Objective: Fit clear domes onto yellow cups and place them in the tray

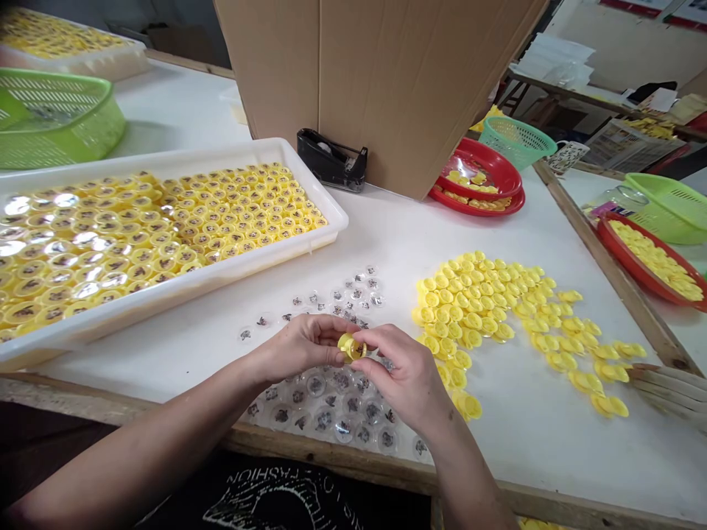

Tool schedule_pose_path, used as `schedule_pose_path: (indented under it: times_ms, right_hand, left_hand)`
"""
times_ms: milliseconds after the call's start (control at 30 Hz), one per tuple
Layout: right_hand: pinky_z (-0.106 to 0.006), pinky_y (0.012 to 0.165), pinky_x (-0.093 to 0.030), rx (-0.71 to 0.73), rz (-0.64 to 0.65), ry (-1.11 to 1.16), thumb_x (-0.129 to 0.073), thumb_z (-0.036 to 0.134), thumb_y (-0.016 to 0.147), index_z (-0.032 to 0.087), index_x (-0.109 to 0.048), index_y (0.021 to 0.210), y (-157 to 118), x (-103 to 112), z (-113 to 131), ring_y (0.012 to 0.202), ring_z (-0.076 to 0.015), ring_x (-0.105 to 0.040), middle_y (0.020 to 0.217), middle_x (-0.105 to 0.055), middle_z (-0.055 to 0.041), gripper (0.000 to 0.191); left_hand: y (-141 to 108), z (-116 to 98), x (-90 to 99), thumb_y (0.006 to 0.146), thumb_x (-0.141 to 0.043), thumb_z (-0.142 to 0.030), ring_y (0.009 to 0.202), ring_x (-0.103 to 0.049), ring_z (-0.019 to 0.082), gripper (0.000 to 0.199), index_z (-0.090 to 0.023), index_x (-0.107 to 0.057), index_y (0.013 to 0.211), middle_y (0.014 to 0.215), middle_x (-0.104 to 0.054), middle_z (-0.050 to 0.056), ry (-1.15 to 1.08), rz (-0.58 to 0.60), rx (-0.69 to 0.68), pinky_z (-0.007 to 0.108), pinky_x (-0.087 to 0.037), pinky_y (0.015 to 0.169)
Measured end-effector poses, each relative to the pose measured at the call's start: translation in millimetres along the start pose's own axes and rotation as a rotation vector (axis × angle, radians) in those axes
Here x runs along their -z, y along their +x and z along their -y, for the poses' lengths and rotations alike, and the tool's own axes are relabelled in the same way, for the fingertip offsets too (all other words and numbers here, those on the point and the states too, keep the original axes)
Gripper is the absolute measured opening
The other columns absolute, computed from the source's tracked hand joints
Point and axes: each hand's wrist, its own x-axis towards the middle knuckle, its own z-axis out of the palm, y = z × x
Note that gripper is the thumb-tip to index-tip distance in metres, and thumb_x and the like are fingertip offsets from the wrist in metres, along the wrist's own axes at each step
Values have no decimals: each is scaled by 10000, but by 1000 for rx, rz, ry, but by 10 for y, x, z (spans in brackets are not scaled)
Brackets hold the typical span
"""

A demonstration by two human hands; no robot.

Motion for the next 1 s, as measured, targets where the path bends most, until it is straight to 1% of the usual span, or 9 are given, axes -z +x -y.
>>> schedule_pose_path:
  times_ms: [167,333,433,533,633,700,800,900,1000]
  right_hand:
    - [-296,725,-526,68,4,-152,-596,141,837,230,-617,1072,-23,-4,80,874,-165,-620,977,-643,-50,252]
    - [-299,689,-539,72,20,-260,-572,163,847,248,-625,1072,-43,-7,131,824,-175,-640,944,-658,-52,247]
    - [-298,656,-538,53,31,-282,-577,173,836,246,-645,1040,-40,-15,141,772,-172,-640,900,-660,-45,227]
    - [-287,647,-529,67,29,-311,-552,134,834,213,-648,1021,-34,-47,163,765,-164,-632,886,-648,-51,224]
    - [-283,654,-516,62,-1,-323,-520,91,836,185,-645,1002,-34,-115,200,763,-158,-618,871,-622,-57,228]
    - [-284,658,-509,19,-52,-273,-557,107,825,196,-639,999,-45,-170,211,752,-154,-605,853,-605,-44,212]
    - [-285,667,-505,-136,-187,-70,-650,166,778,227,-612,1047,-87,-254,176,754,-152,-590,892,-594,-31,278]
    - [-284,683,-508,-350,-226,271,-651,244,789,222,-589,1033,-150,-342,101,768,-151,-598,933,-620,-32,252]
    - [-274,673,-494,-487,-234,521,-645,308,795,203,-577,929,-209,-430,47,738,-147,-594,849,-641,-14,183]
  left_hand:
    - [-14,11,-18,695,-649,-132,645,-563,103,312,-155,-657,1006,765,-643,15,243,17,-32,261,-469,650]
    - [-55,6,-46,726,-607,-157,706,-582,136,257,-187,-669,973,809,-655,19,442,0,-71,261,-469,642]
    - [-86,-1,-51,743,-594,-173,766,-596,156,244,-183,-653,980,876,-657,35,449,25,-95,264,-466,647]
    - [-98,4,-49,733,-635,-216,752,-590,160,300,-161,-614,1027,858,-646,46,403,57,-93,272,-458,634]
    - [-83,22,-49,691,-699,-250,742,-591,162,378,-135,-558,1023,819,-634,50,298,-25,-69,290,-468,658]
    - [-72,31,-49,703,-693,-246,713,-587,152,369,-136,-517,1009,777,-625,37,245,-71,-65,292,-469,654]
    - [-73,28,-40,739,-658,-231,724,-589,147,341,-150,-490,1024,788,-625,31,242,-76,-93,280,-468,647]
    - [-84,21,-25,738,-659,-227,805,-593,158,284,-164,-560,997,892,-642,51,384,-86,-128,270,-464,688]
    - [-86,10,-25,734,-668,-262,779,-586,159,251,-183,-629,969,897,-660,48,527,-85,-94,256,-447,656]
